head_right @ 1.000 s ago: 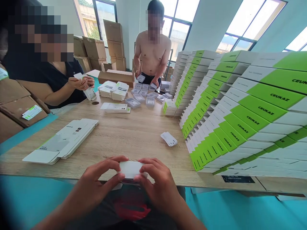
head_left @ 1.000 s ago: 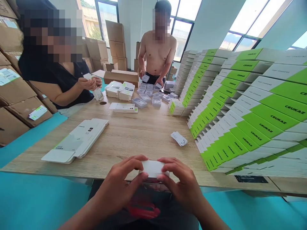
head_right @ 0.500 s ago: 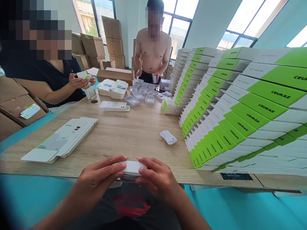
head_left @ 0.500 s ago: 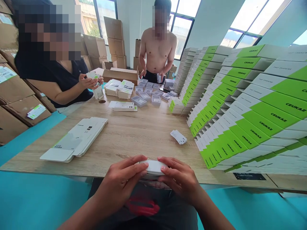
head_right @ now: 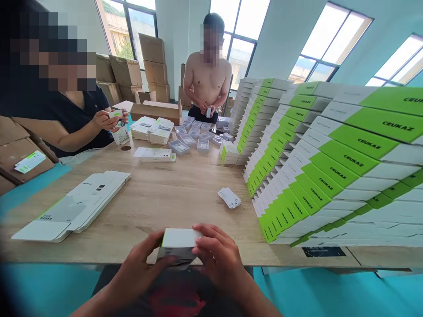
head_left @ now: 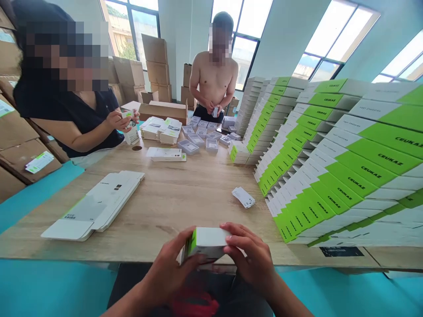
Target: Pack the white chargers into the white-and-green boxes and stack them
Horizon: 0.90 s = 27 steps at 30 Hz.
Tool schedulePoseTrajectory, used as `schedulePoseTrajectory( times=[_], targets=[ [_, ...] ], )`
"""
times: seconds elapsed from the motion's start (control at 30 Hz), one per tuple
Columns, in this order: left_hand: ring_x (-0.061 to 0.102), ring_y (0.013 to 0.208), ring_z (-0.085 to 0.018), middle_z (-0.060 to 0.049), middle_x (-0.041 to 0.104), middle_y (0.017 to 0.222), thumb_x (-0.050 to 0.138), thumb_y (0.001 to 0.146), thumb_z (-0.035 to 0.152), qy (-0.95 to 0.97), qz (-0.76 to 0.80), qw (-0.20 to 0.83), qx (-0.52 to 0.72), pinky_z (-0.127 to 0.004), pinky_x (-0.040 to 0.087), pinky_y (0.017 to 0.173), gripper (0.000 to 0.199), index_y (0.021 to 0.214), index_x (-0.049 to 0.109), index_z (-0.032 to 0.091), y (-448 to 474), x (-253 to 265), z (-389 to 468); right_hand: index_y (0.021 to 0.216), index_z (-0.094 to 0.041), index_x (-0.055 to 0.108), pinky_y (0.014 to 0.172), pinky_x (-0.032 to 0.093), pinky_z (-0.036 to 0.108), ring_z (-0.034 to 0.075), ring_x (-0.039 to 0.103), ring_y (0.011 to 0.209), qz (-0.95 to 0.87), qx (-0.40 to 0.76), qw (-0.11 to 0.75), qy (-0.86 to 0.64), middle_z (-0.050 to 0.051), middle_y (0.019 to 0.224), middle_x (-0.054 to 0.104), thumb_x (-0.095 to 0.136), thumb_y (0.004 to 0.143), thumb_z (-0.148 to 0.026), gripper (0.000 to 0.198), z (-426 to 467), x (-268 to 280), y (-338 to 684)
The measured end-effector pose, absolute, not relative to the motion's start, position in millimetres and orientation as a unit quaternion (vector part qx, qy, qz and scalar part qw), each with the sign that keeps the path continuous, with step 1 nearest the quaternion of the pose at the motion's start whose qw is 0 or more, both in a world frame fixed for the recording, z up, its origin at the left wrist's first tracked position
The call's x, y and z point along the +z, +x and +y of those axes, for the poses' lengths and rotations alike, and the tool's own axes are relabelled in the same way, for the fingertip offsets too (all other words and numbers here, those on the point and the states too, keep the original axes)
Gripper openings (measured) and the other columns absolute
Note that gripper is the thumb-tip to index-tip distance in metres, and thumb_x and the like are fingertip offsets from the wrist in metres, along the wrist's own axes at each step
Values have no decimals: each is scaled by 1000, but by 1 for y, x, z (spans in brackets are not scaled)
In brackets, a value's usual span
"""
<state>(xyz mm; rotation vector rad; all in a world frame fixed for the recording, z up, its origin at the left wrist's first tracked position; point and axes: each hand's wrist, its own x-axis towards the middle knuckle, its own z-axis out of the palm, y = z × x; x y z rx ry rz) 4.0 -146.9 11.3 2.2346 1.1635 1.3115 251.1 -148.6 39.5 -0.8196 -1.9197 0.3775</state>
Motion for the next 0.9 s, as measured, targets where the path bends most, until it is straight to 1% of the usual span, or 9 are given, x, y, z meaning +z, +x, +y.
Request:
schedulePoseTrajectory(
  times=[0.1, 0.17, 0.27, 0.37, 0.43, 0.5, 0.6, 0.73, 0.9],
  targets=[
    [73, 108, -22, -8, 78, 115, 54, 103, 24, 846, 301, 27, 440, -36, 56, 102, 27, 129, 61, 24, 9, 39, -122, 133, -28, 54, 95, 58, 40, 28, 69, 116, -745, 267, 448, -416, 12, 129, 69, 78, 85, -44, 56, -141, 63, 256],
    [68, 119, -22, -7, 76, 121, 49, 104, 15, 887, 212, -61, 407, -45, 37, 120, 29, 126, 64, 23, 11, 56, -96, 132, -27, 55, 93, 58, 41, 30, 69, 110, -752, 281, 369, -468, 11, 125, 70, 88, 70, -48, 73, -127, 78, 253],
    [60, 128, -24, -8, 72, 129, 50, 100, 6, 885, 199, -131, 399, -55, 17, 126, 33, 126, 64, 22, 16, 54, -49, 125, -28, 59, 81, 57, 33, 23, 70, 88, -760, 256, 272, -531, 3, 103, 74, 85, 70, -38, 61, -79, 85, 242],
    [55, 133, -27, -10, 66, 138, 54, 95, 3, 840, 287, -115, 446, -57, 33, 119, 45, 133, 57, 27, 21, 16, -9, 131, -26, 57, 85, 54, 31, 21, 68, 95, -750, 100, 250, -605, 4, 112, 72, 76, 79, -42, 57, 4, 76, 241],
    [59, 127, -27, -11, 66, 136, 54, 94, 7, 835, 337, -40, 433, -49, 48, 109, 51, 141, 51, 27, 21, -15, 7, 135, -22, 56, 101, 47, 36, 27, 60, 118, -706, -28, 229, -669, 10, 132, 64, 73, 82, -43, 59, 68, 71, 253],
    [63, 121, -26, -10, 68, 132, 54, 91, 7, 850, 352, 44, 390, -43, 56, 102, 56, 143, 49, 27, 19, -38, 14, 139, -15, 54, 105, 43, 44, 33, 56, 124, -667, -64, 222, -708, 19, 136, 59, 67, 88, -40, 58, 127, 72, 272],
    [66, 117, -25, -6, 70, 128, 52, 81, 0, 862, 351, 108, 348, -40, 58, 101, 64, 138, 52, 29, 17, -52, 14, 136, -13, 57, 104, 40, 52, 39, 52, 126, -628, -100, 209, -743, 23, 135, 57, 65, 89, -33, 51, 188, 81, 302],
    [69, 107, -24, -5, 72, 119, 54, 74, -1, 870, 345, 129, 328, -39, 58, 97, 62, 130, 56, 27, 24, -44, 11, 132, -9, 60, 111, 27, 63, 46, 31, 142, -659, -134, 201, -712, 28, 152, 42, 56, 94, -26, 42, 218, 68, 300],
    [69, 76, -20, -3, 73, 89, 57, 73, 5, 882, 324, 104, 326, -28, 56, 65, 43, 112, 62, 22, 37, -43, 11, 131, -18, 64, 113, 37, 41, 28, 48, 135, -831, -46, 140, -536, 13, 146, 57, 58, 96, -30, 37, 212, 6, 208]
  ],
)
